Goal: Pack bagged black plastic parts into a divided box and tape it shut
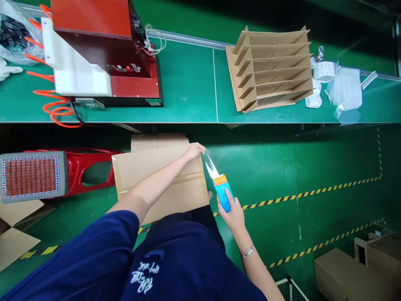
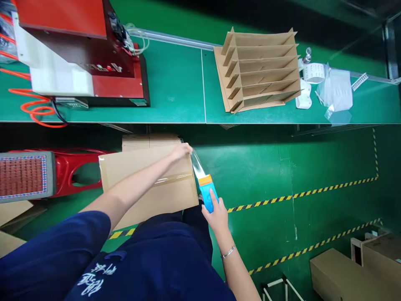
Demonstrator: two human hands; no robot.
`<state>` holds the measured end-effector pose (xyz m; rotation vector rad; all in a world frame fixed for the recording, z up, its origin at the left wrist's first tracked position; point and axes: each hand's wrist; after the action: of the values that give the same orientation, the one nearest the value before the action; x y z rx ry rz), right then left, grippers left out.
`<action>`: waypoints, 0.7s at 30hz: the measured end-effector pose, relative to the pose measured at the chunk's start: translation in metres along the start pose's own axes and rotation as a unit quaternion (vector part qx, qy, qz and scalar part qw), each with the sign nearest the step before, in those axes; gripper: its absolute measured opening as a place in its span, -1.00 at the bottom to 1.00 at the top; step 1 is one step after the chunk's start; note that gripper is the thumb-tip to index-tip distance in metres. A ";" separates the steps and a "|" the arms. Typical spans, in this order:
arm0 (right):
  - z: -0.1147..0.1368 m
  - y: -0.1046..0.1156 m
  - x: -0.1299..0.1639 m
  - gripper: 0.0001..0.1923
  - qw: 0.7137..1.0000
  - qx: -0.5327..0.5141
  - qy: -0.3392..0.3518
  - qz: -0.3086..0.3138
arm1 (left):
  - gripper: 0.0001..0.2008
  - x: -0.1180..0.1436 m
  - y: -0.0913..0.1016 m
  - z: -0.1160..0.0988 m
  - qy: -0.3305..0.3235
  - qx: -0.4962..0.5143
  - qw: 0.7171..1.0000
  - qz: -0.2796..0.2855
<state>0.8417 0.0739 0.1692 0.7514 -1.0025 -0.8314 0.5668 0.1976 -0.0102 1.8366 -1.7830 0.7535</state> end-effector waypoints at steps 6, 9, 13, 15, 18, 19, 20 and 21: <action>0.016 -0.030 -0.016 -0.30 0.994 -0.080 -0.070 0.022 | -0.75 -0.087 0.056 0.002 0.044 -0.193 0.978 -0.064; 0.018 -0.045 -0.028 -0.30 0.992 -0.094 -0.081 0.025 | -0.72 -0.087 0.042 0.014 0.046 -0.289 0.951 -0.100; 0.019 -0.051 -0.029 -0.29 0.991 -0.106 -0.085 0.023 | -0.66 -0.069 0.019 0.027 0.018 -0.396 0.912 -0.106; 0.013 -0.049 -0.011 -0.29 0.993 -0.079 -0.081 0.025 | -0.64 -0.063 0.014 0.028 0.007 -0.441 0.893 -0.088; -0.012 -0.039 0.060 -0.32 0.994 -0.030 -0.088 0.050 | -0.64 -0.059 0.015 0.025 -0.020 -0.495 0.865 -0.076; -0.023 -0.036 0.093 -0.33 0.993 -0.022 -0.098 0.066 | -0.64 -0.058 0.015 0.024 -0.036 -0.509 0.857 -0.075; -0.034 -0.032 0.127 -0.34 0.990 -0.021 -0.108 0.089 | -0.63 -0.055 0.013 0.023 -0.057 -0.520 0.849 -0.077; -0.044 -0.030 0.159 -0.36 0.986 -0.022 -0.124 0.111 | -0.61 -0.049 0.009 0.024 -0.084 -0.530 0.840 -0.077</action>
<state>0.9226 -0.0706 0.1929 0.4938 -1.2610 -0.7614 0.5589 0.2179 -0.0613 1.2264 -1.5828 -0.4511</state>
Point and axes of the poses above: each hand's wrist, its own x-axis away from the middle knuckle, its own y-axis out of the back of the hand, z = x × y, and after that the axes turned 12 degrees about -x, right-handed
